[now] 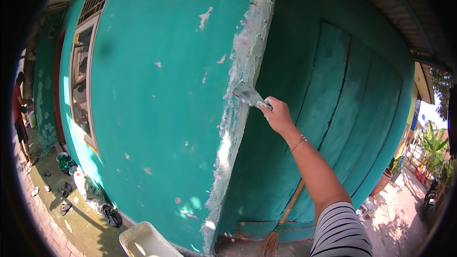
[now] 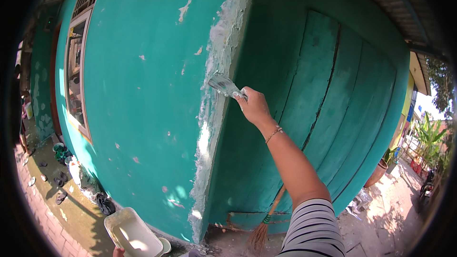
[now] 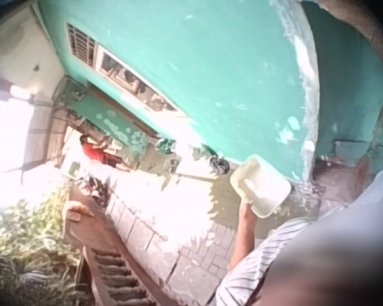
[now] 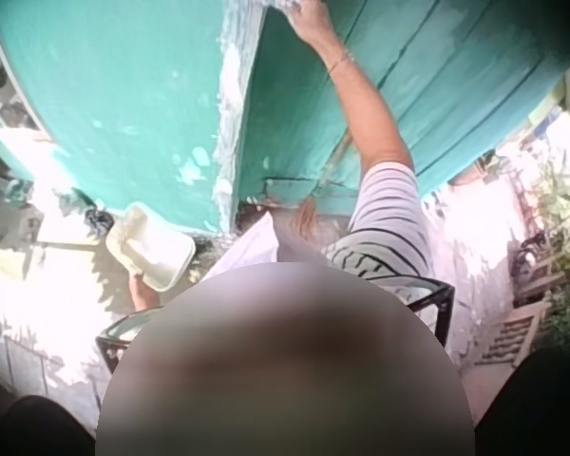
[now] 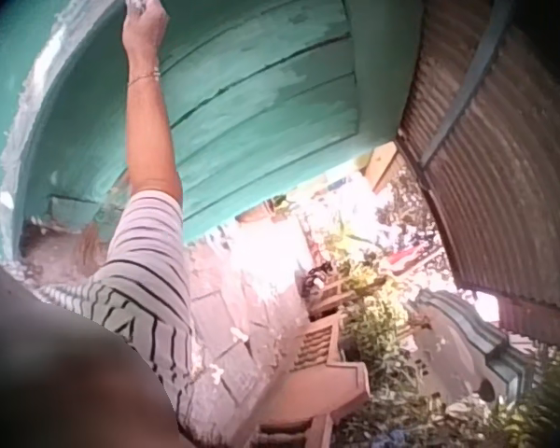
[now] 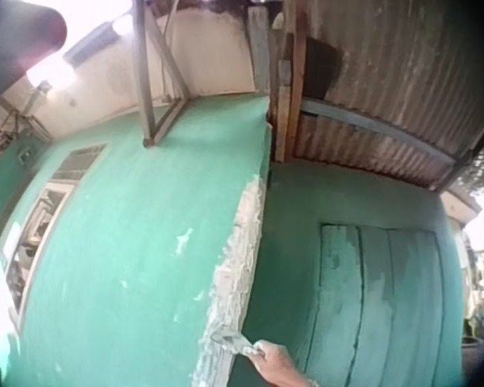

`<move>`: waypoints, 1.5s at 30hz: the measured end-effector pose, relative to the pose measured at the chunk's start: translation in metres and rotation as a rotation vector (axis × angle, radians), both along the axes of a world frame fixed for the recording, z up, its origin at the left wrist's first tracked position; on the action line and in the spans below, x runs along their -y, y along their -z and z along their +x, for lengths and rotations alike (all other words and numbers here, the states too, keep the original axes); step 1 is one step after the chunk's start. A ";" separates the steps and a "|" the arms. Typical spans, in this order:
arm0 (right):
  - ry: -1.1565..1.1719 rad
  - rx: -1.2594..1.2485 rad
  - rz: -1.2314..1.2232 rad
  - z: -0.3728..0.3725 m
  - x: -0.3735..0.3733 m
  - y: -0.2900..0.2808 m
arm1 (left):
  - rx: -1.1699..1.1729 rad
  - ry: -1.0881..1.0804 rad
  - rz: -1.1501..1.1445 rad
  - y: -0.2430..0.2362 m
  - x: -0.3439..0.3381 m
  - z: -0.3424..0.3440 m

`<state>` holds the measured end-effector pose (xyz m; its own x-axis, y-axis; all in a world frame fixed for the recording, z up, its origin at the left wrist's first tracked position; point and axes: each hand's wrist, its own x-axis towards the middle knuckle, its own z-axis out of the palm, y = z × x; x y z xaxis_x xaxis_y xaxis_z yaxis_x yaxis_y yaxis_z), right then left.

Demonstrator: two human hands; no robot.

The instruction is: The person uses a putty knife to apply white patching compound from a container onto a green exterior wall, scrapes and smooths the material over cracks, and then reaches into a large bag to get more powder.

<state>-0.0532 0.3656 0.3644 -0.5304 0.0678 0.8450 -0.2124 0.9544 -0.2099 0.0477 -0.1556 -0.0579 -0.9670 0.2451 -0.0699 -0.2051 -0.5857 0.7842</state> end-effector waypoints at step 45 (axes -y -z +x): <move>-0.348 0.960 -0.629 0.241 0.092 0.281 | 0.038 0.359 -0.032 0.002 -0.122 0.023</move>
<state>0.1882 0.2738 0.0835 -0.9979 0.0548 -0.0357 0.0600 0.5501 -0.8329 0.0709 -0.0333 -0.0599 -0.8164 0.5654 -0.1173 -0.4225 -0.4464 0.7888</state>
